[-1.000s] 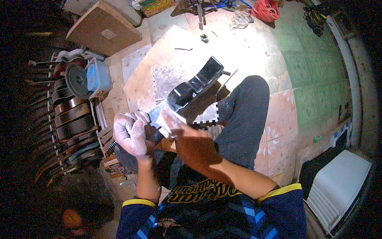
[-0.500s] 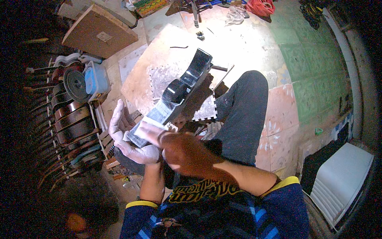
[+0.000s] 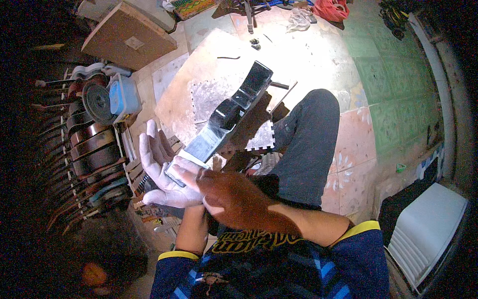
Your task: The person sands the surface and edges of a guitar body with a piece of sandpaper, turning it over to work on different sides.
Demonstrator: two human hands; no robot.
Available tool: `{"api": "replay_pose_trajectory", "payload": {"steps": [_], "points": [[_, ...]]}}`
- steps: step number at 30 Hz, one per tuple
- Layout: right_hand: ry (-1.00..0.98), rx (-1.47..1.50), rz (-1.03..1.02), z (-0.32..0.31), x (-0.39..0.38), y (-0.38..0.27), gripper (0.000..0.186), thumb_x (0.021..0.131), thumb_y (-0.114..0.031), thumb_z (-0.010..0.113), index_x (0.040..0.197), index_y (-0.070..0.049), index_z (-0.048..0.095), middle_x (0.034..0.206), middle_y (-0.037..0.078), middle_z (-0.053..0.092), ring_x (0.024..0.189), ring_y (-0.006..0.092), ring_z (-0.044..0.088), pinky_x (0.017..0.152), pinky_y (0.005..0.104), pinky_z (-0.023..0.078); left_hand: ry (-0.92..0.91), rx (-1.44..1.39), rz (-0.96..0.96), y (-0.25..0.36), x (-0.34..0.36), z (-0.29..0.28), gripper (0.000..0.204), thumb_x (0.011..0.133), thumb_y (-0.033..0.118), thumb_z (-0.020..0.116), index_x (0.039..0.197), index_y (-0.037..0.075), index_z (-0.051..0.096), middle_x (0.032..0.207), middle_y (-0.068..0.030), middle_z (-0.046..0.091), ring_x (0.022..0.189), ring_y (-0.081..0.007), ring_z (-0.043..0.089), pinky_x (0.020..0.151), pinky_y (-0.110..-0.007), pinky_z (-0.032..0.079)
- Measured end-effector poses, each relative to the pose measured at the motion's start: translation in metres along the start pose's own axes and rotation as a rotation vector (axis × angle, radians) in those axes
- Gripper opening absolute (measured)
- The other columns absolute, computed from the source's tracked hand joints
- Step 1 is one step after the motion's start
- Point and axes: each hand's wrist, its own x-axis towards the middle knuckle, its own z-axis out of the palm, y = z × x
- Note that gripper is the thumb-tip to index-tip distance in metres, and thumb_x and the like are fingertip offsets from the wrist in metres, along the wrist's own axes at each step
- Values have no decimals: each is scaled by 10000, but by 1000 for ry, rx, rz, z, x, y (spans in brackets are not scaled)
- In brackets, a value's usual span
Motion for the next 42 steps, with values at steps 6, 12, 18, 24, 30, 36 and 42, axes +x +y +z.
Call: {"api": "replay_pose_trajectory", "payload": {"steps": [6, 12, 18, 24, 30, 36, 42], "points": [[25, 4, -25, 1, 3, 3, 698, 873, -156, 648, 1530, -93, 421, 1382, 194, 602, 1026, 392, 676, 808, 430, 586, -5, 116, 3, 7, 9, 6, 1229, 823, 935, 193, 1561, -47, 211, 1624, -292, 246, 1519, -394, 251, 1258, -504, 123], [-80, -153, 203, -16, 8, 28, 570, 839, 42, 538, 1409, 39, 529, 1358, 286, 576, 1098, 370, 673, 897, 423, 554, 20, 116, 0, 6, 7, 1, 1383, 712, 1005, 93, 1529, -103, 227, 1613, -269, 273, 1514, -384, 259, 1259, -496, 137], [-204, -144, 175, -21, 7, 24, 666, 823, -35, 598, 1477, -58, 476, 1341, 250, 601, 1041, 429, 671, 901, 446, 571, -26, 176, 46, 6, -3, 0, 1388, 734, 996, 135, 1523, -144, 205, 1588, -315, 283, 1508, -385, 272, 1257, -490, 152], [-122, 85, -83, -24, 0, -2, 537, 812, -4, 601, 1349, -17, 595, 1354, 218, 616, 1150, 358, 669, 982, 387, 556, -57, 353, 26, 8, -20, -4, 1156, 890, 839, 333, 1550, -100, 202, 1589, -318, 275, 1498, -391, 277, 1245, -486, 185], [-230, 51, 209, -57, 8, -14, 537, 767, 22, 629, 1300, -38, 629, 1332, 171, 650, 1162, 336, 671, 977, 422, 552, -41, 447, 578, -24, -49, -3, 1043, 953, 749, 340, 1555, -83, 162, 1576, -334, 262, 1472, -422, 275, 1223, -516, 181], [-196, -299, 213, -64, 6, 4, 630, 752, 106, 544, 1354, -64, 619, 1287, 206, 660, 1138, 398, 668, 997, 387, 529, 44, 451, 729, -36, -43, -5, 981, 985, 695, 318, 1551, -84, 131, 1559, -351, 257, 1441, -449, 280, 1203, -541, 168], [-110, -146, 157, -35, -13, 20, 555, 837, 56, 566, 1378, -68, 591, 1360, 203, 615, 1124, 381, 674, 944, 431, 562, -22, 806, 516, -2, -49, -4, 844, 1041, 583, 352, 1585, 14, 48, 1420, -336, 396, 1213, -450, 518, 1035, -605, 418]]}}
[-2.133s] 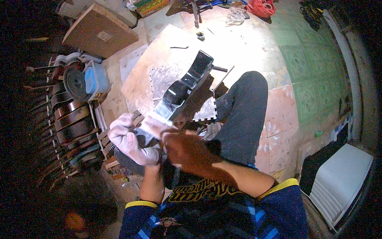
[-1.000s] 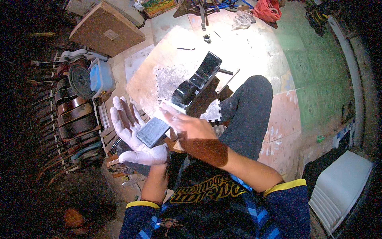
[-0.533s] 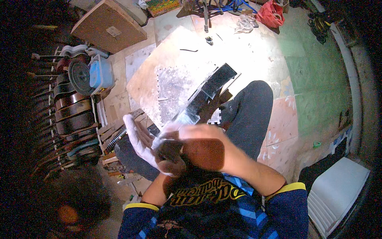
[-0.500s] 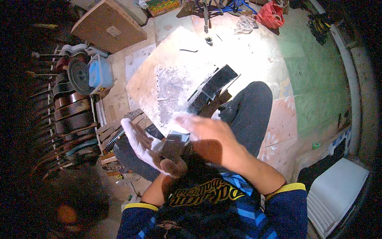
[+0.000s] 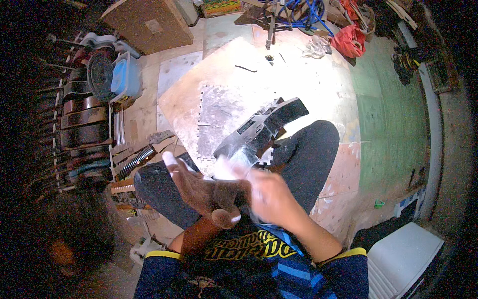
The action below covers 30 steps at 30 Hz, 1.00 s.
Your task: The person sands the surface and edges of a guitar body with a piece of sandpaper, turning it over to work on different sides.
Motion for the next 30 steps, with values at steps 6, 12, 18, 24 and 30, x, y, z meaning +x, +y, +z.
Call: {"api": "replay_pose_trajectory", "payload": {"steps": [6, 12, 18, 24, 30], "points": [[15, 191, 24, 21, -18, -14, 570, 824, 84, 559, 1390, 15, 562, 1404, 292, 557, 1260, 389, 604, 1063, 397, 473, 21, -492, 117, -40, 30, 20, 1039, 971, 703, 400, 1506, -163, 189, 1534, -361, 300, 1386, -472, 414, 1168, -563, 323], [63, 96, 35, 33, -13, -19, 564, 817, 71, 561, 1380, 36, 562, 1425, 294, 538, 1240, 395, 611, 1027, 420, 503, -229, -670, -588, -21, 39, -2, 1156, 856, 771, 585, 1478, -156, 289, 1528, -309, 384, 1395, -386, 456, 1164, -481, 372], [171, -356, -8, 48, 16, 17, 700, 879, -28, 627, 1525, 32, 365, 1519, 296, 434, 1043, 373, 703, 826, 405, 599, -351, -982, -773, -28, 63, -3, 901, 1001, 638, 408, 1485, -119, 333, 1444, -318, 503, 1380, -366, 483, 1172, -458, 349], [180, -120, -70, 73, 20, 13, 779, 814, 76, 516, 1556, 47, 283, 1566, 332, 325, 1383, 444, 453, 1098, 429, 434, -295, -1046, -842, -38, 78, 2, 790, 1041, 541, 373, 1476, -119, 361, 1449, -319, 500, 1367, -354, 494, 1183, -442, 314], [326, -237, -144, 83, 36, 8, 624, 880, -16, 538, 1496, -5, 439, 1547, 310, 378, 1135, 401, 649, 832, 420, 570, -246, -1051, -787, -52, 83, 6, 814, 1052, 568, 389, 1438, -149, 386, 1360, -300, 570, 1272, -330, 572, 1073, -410, 452]]}}
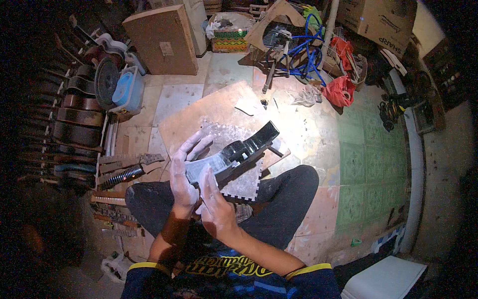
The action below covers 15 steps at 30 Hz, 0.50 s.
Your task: The person sands the surface and edges of a guitar body with a piece of sandpaper, turning it over to work on different sides.
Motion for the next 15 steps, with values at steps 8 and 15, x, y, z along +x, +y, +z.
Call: {"api": "replay_pose_trajectory", "payload": {"steps": [8, 15], "points": [[369, -46, 30, -7, 3, 71, 589, 837, 49, 496, 1423, 104, 488, 1467, 301, 501, 1265, 420, 586, 1049, 419, 482, 199, 76, 437, -57, 26, -29, 538, 947, 315, 715, 1279, -34, 476, 1034, -134, 648, 994, -221, 664, 915, -357, 534], [307, 16, 276, 17, -66, 129, 490, 832, 23, 485, 1302, 133, 571, 1297, 335, 606, 1219, 461, 598, 1094, 462, 440, 587, 533, 363, -85, 57, -43, 676, 854, 7, 760, 1379, -16, 335, 1178, -159, 614, 1009, -232, 659, 935, -366, 524]]}}
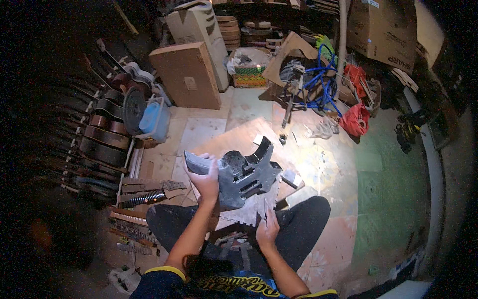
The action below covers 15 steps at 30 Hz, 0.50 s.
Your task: The person sands the surface and edges of a guitar body with a piece of sandpaper, turning it over to work on different sides.
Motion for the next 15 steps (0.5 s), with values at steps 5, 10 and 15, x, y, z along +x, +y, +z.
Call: {"api": "replay_pose_trajectory", "payload": {"steps": [5, 10, 15], "points": [[-15, 18, 93, 0, -3, 22, 498, 817, 26, 472, 1292, 122, 586, 1272, 323, 626, 1207, 448, 610, 1084, 448, 451, -85, -15, -76, -11, 10, 9, 730, 780, 41, 847, 1335, -24, 378, 1134, -158, 648, 996, -227, 657, 922, -349, 526], [-56, 19, 153, 5, -1, 30, 484, 808, 31, 472, 1264, 110, 612, 1248, 308, 647, 1196, 433, 623, 1078, 437, 459, -61, 159, 69, -27, 57, -11, 506, 891, 225, 785, 1243, -30, 527, 1011, -149, 706, 913, -216, 690, 845, -341, 549], [-45, 86, 185, 4, -1, 31, 479, 798, 40, 468, 1245, 111, 624, 1229, 300, 660, 1185, 426, 632, 1077, 431, 461, -244, -85, -31, -19, 87, -20, 351, 1075, 261, 489, 1233, -47, 546, 932, -149, 713, 791, -225, 726, 732, -342, 569]]}}
